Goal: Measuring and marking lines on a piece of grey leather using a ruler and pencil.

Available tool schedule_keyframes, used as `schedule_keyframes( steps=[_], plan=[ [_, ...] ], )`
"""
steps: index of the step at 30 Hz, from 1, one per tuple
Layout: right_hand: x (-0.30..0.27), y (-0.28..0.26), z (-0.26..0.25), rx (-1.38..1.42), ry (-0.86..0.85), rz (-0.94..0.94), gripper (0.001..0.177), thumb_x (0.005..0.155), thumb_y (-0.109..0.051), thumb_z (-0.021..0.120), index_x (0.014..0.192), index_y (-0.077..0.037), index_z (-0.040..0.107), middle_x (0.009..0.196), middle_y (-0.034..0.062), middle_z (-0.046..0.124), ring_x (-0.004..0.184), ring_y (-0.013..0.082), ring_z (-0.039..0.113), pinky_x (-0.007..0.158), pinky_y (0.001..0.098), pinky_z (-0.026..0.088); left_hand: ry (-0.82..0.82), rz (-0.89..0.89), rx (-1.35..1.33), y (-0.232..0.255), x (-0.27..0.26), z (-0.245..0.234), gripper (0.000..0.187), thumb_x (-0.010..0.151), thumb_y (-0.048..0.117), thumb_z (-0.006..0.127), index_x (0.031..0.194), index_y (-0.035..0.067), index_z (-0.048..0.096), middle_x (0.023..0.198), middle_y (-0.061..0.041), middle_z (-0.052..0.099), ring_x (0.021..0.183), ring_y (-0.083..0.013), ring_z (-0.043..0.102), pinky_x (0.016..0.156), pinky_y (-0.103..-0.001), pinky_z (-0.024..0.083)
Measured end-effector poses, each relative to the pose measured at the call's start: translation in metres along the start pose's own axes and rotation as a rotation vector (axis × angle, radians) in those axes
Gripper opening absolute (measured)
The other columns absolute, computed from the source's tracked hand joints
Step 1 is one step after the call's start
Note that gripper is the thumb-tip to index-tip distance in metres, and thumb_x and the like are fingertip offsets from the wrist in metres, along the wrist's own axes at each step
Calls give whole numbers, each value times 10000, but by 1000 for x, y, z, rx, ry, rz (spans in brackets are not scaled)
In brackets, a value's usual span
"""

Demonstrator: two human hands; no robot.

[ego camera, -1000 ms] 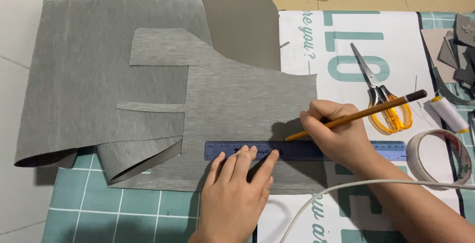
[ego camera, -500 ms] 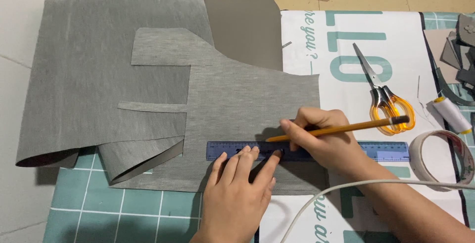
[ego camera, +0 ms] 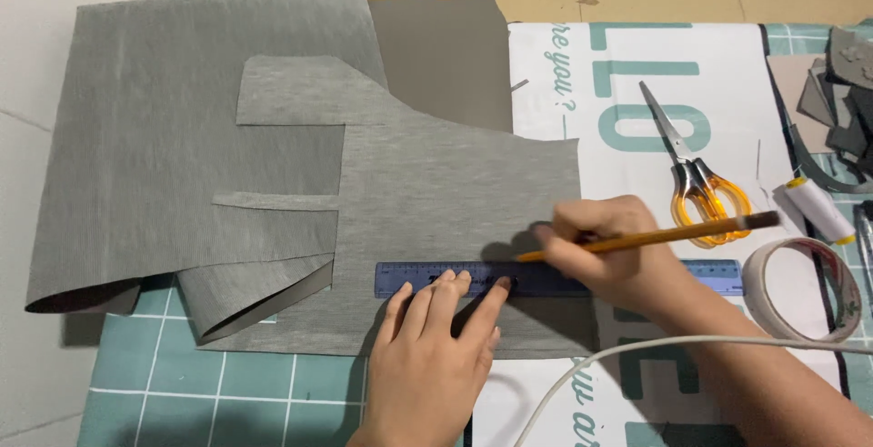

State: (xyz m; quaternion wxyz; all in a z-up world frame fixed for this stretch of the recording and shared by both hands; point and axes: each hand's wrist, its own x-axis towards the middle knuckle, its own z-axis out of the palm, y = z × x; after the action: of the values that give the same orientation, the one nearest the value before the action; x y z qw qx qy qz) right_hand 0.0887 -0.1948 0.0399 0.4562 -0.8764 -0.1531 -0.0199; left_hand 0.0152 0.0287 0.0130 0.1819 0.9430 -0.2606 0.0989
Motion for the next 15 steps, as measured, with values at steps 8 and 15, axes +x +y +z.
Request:
schedule_keyframes(
  steps=[8,15],
  plan=[
    [-43,28,-52,274,442,205,323,1016,-76,584,707,-104,492,656,23,511,519,71,413,470,187,350,-56,-12,-18,-2,-1,5,454,943,308,576,1389,231,608,1259,-126,574,1211,-258,537,1022,-515,362],
    [-71,44,-70,69,492,223,113,987,-3,673,1010,42,573,822,126,637,674,136,590,607,220,507,-19,-35,3,0,-1,3,452,929,339,588,1373,261,619,1245,-70,579,1190,-215,547,1011,-494,380]
  ],
)
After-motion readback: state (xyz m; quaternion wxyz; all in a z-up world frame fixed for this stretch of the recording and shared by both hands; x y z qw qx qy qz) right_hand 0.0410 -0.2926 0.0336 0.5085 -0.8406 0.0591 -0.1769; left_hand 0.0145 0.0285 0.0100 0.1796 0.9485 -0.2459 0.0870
